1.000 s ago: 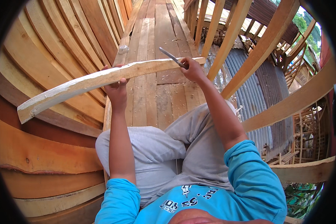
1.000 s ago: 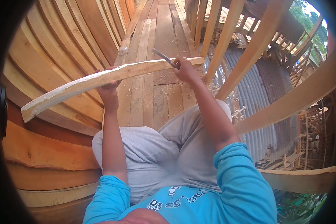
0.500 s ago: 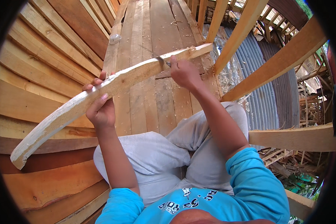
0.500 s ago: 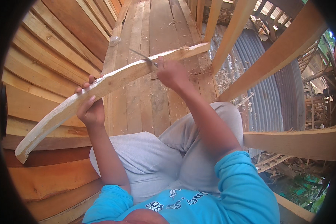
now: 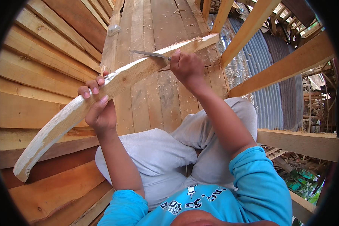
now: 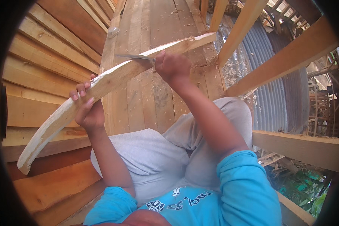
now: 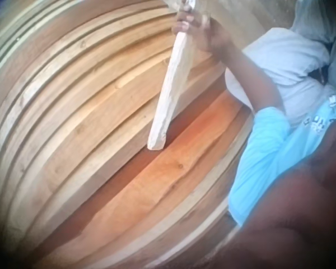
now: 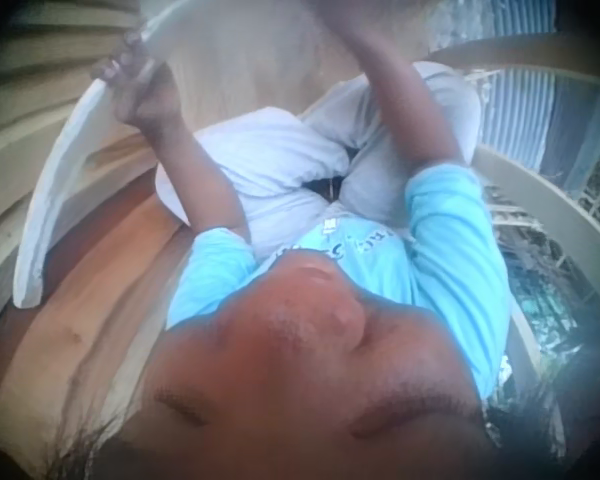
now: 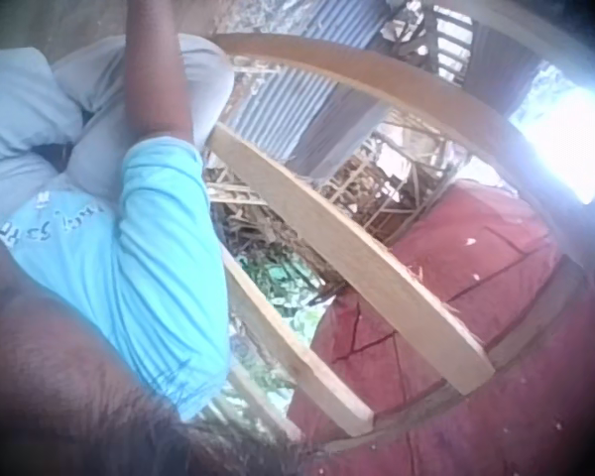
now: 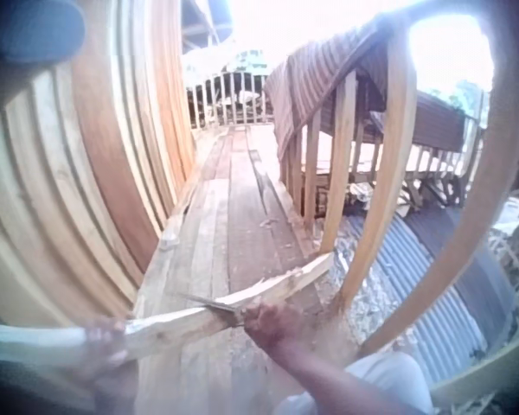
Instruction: The person sits on a wooden floor and uses a knife to shave and shape a curved piece of wood. They hold the wood with one hand and repeatedly scrape the surface with the knife, removing thin shavings to refine the shape.
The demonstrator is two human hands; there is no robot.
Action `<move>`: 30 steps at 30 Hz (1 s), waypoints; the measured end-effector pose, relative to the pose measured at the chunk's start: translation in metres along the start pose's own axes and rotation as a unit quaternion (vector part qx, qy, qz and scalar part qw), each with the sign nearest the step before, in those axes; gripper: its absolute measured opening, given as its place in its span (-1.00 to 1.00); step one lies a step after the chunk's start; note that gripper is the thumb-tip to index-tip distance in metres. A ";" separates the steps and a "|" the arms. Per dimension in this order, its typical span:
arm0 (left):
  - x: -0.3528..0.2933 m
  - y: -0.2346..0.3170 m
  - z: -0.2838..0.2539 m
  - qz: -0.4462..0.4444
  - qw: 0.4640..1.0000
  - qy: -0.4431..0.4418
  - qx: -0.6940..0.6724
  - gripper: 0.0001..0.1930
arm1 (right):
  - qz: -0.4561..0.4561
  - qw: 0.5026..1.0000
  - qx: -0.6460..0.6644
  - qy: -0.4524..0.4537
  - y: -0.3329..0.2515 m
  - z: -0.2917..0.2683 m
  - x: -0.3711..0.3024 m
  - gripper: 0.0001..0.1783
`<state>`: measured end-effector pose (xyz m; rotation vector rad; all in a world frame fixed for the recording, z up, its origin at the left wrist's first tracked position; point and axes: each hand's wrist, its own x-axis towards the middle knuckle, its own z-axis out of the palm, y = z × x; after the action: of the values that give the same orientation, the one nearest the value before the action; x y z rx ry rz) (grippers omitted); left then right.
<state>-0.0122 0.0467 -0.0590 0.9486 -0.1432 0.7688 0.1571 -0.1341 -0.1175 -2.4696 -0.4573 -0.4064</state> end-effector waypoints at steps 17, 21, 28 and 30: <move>0.007 0.004 -0.010 0.009 0.994 -0.110 0.025 -0.61 | 0.179 0.971 -0.102 -0.124 0.094 -0.037 0.030 -0.35; 0.018 0.010 -0.011 0.043 0.977 -0.195 0.070 -0.64 | 0.126 0.977 -0.002 -0.170 0.045 -0.045 0.011 -0.29; 0.028 0.010 -0.023 0.014 0.977 -0.204 0.063 -0.62 | 0.093 0.975 0.101 -0.176 0.022 -0.044 0.000 -0.47; 0.028 0.009 -0.021 -0.014 0.978 -0.191 0.077 -0.61 | 0.089 0.972 0.133 -0.173 0.026 -0.041 -0.003 -0.55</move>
<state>-0.0023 0.0808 -0.0534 1.2382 -0.4104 0.5701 0.1578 -0.1795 -0.0991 -2.2947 -0.3942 0.1545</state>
